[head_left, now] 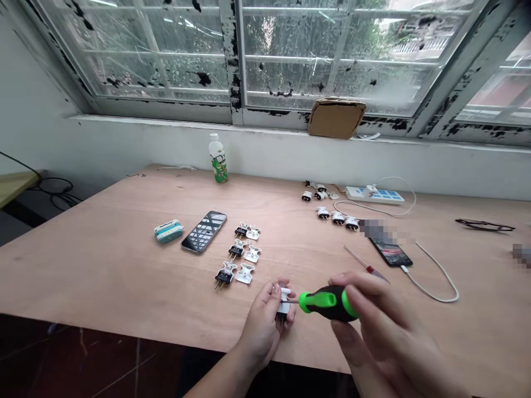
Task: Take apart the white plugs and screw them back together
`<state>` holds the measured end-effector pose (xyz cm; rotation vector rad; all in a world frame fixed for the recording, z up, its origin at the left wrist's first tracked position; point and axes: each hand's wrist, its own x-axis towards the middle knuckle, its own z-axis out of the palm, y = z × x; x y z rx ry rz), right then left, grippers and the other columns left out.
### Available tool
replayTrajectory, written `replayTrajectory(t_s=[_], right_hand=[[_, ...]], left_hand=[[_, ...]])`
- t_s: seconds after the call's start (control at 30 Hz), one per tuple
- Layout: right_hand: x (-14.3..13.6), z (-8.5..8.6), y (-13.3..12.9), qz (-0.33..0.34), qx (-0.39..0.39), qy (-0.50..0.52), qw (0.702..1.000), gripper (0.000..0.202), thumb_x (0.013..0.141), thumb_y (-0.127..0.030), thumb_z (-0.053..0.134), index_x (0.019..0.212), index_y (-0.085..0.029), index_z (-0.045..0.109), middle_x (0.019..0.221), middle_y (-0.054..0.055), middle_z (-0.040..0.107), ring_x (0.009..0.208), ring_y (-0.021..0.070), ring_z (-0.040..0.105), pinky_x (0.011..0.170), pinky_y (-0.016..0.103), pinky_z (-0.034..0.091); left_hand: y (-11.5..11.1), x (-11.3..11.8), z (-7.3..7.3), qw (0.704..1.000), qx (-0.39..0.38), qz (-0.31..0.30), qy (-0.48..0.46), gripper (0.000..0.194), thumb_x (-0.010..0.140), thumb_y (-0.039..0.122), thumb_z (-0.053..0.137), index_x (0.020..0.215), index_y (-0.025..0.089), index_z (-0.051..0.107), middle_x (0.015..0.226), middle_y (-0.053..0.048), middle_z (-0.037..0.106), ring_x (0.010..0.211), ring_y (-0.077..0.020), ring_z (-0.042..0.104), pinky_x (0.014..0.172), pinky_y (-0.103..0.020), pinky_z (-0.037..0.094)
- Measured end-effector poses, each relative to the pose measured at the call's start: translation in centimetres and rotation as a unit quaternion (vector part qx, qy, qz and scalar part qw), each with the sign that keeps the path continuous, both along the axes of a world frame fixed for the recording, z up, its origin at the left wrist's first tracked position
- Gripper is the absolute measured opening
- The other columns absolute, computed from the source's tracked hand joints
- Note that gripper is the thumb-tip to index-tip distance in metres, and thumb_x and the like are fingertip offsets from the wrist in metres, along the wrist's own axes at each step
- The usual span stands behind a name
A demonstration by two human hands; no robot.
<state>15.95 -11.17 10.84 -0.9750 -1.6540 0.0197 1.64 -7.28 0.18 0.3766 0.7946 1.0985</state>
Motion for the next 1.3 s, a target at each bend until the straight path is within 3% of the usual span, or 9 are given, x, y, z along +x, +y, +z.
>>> replayTrajectory(t_s=[0.17,0.3,0.4,0.5,0.63,0.73,0.93,1.1,1.3], right_hand=[[-0.3,-0.7,0.0,0.023,0.031,0.008,0.999,0.04,0.088,-0.016,0.062,0.126,-0.026,0.065,0.118,0.01,0.066,0.103,0.0261,0.07,0.079,0.039,0.065],[-0.5,-0.7,-0.1,0.016,0.017,0.009,1.0,0.044,0.08,-0.005,0.068,0.118,-0.028,0.069,0.112,0.006,0.063,0.1,0.0201,0.068,0.094,0.039,0.059],[-0.7,-0.6,-0.1,0.024,0.005,0.012,1.0,0.055,0.08,0.006,0.06,0.123,-0.027,0.065,0.113,0.005,0.065,0.101,0.0188,0.068,0.085,0.033,0.062],[-0.7,-0.9,0.1,0.059,0.021,0.017,0.998,0.057,0.084,0.005,0.05,0.132,-0.026,0.058,0.121,0.008,0.064,0.109,0.022,0.066,0.079,0.035,0.063],[-0.4,-1.3,0.5,0.083,0.055,-0.012,0.995,0.054,0.081,-0.005,0.063,0.133,-0.02,0.059,0.125,0.013,0.057,0.109,0.0242,0.063,0.089,0.042,0.06],[-0.3,-1.3,0.5,0.063,0.04,0.023,0.997,0.065,0.075,0.007,0.066,0.132,-0.024,0.058,0.118,0.009,0.056,0.101,0.0179,0.065,0.089,0.036,0.06],[0.3,-1.6,0.3,0.165,0.004,-0.01,0.986,0.066,0.08,0.008,0.049,0.141,-0.018,0.046,0.134,0.017,0.054,0.122,0.0298,0.059,0.085,0.046,0.064],[0.1,-2.0,0.4,0.097,0.002,0.02,0.995,0.074,0.078,0.011,0.059,0.14,-0.027,0.047,0.128,0.01,0.056,0.117,0.0212,0.061,0.084,0.034,0.063],[0.2,-2.0,-0.2,0.052,-0.043,0.106,0.992,0.064,0.082,0.007,0.059,0.135,-0.027,0.05,0.126,0.007,0.063,0.113,0.0203,0.066,0.086,0.034,0.064]], left_hand=[[0.0,0.0,0.2,1.0,0.004,0.002,0.013,0.033,0.084,0.043,0.071,0.104,0.017,0.063,0.083,-0.002,0.065,0.059,-0.0079,0.053,0.053,-0.019,0.037],[0.1,0.1,0.0,1.0,0.008,0.004,0.009,0.035,0.084,0.044,0.07,0.105,0.017,0.062,0.085,-0.004,0.066,0.06,-0.0095,0.055,0.052,-0.02,0.036],[0.1,0.1,-0.2,1.0,0.012,-0.003,-0.009,0.034,0.083,0.043,0.072,0.104,0.017,0.062,0.084,-0.004,0.065,0.062,-0.0104,0.056,0.054,-0.021,0.038],[0.2,0.1,-0.3,1.0,0.014,-0.006,-0.017,0.034,0.082,0.043,0.072,0.102,0.017,0.062,0.085,-0.004,0.064,0.062,-0.0102,0.055,0.054,-0.021,0.039],[0.1,0.0,-0.1,1.0,0.001,0.002,-0.003,0.038,0.082,0.044,0.073,0.106,0.016,0.062,0.087,-0.005,0.065,0.061,-0.0097,0.056,0.053,-0.02,0.039],[0.0,0.0,0.0,1.0,0.0,0.002,-0.005,0.037,0.083,0.043,0.072,0.106,0.016,0.062,0.088,-0.005,0.065,0.062,-0.0096,0.057,0.053,-0.019,0.038],[0.1,0.0,0.0,1.0,0.003,-0.006,0.003,0.034,0.086,0.041,0.069,0.107,0.016,0.061,0.088,-0.004,0.063,0.06,-0.0075,0.054,0.052,-0.018,0.038],[0.1,0.0,-0.1,1.0,0.018,-0.007,0.002,0.034,0.087,0.041,0.067,0.109,0.015,0.059,0.088,-0.004,0.063,0.057,-0.0068,0.052,0.052,-0.019,0.037],[0.1,0.1,-0.8,0.999,0.046,-0.008,0.004,0.034,0.091,0.042,0.062,0.11,0.014,0.057,0.086,-0.003,0.061,0.055,-0.0071,0.052,0.05,-0.02,0.036]])
